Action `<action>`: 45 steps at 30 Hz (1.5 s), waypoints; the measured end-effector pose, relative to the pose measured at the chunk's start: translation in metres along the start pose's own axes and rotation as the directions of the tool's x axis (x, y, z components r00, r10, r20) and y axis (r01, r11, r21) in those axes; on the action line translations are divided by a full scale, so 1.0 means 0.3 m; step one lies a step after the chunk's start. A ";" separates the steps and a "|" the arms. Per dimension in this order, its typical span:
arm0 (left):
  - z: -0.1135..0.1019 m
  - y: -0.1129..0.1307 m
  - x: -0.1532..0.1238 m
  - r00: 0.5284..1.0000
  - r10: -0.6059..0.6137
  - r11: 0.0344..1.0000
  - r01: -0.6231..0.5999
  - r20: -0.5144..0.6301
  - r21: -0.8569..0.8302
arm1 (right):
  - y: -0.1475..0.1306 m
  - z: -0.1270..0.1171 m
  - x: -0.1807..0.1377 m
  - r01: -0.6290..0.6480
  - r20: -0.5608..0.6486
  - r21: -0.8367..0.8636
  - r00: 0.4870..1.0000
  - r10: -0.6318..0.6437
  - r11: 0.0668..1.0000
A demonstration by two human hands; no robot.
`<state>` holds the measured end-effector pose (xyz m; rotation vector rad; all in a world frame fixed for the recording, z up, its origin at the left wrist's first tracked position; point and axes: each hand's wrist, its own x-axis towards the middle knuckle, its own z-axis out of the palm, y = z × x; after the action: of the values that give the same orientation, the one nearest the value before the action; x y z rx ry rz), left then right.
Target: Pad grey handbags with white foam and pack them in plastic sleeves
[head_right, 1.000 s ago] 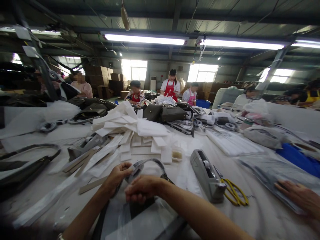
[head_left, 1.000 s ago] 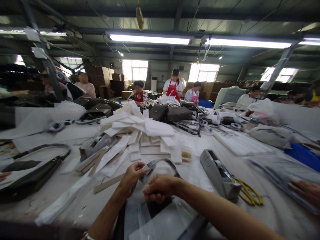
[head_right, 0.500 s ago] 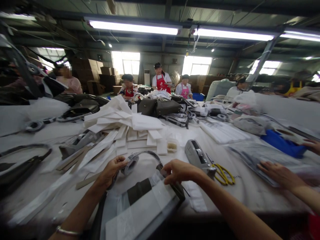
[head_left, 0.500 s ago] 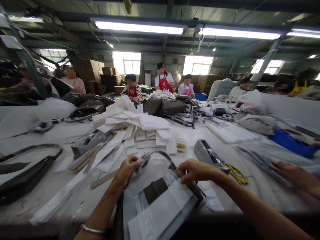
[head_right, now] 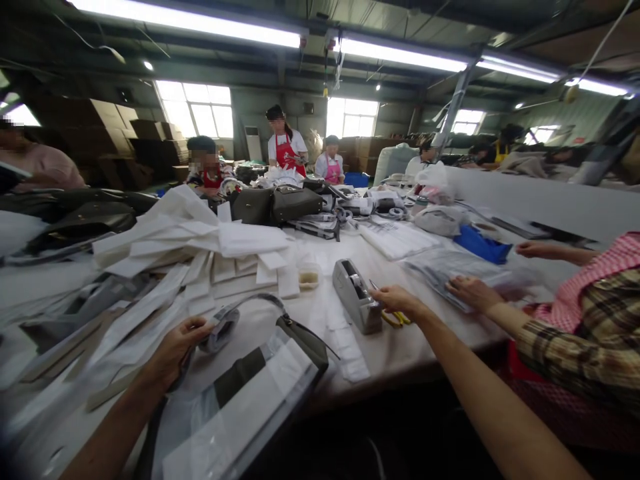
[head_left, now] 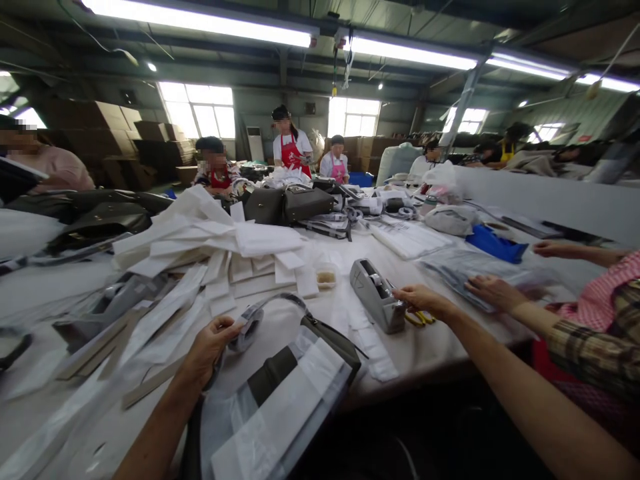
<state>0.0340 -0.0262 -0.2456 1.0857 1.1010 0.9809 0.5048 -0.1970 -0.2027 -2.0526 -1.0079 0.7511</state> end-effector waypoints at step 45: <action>0.017 -0.035 -0.037 0.969 0.245 0.963 -0.243 -0.001 0.120 | -0.527 0.684 -0.295 0.283 0.419 0.551 0.720 -0.554 0.785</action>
<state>0.0377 -0.0398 -0.2535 1.3364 1.0658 1.1304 0.2403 -0.1307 -0.1776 -1.1215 -1.4145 1.2348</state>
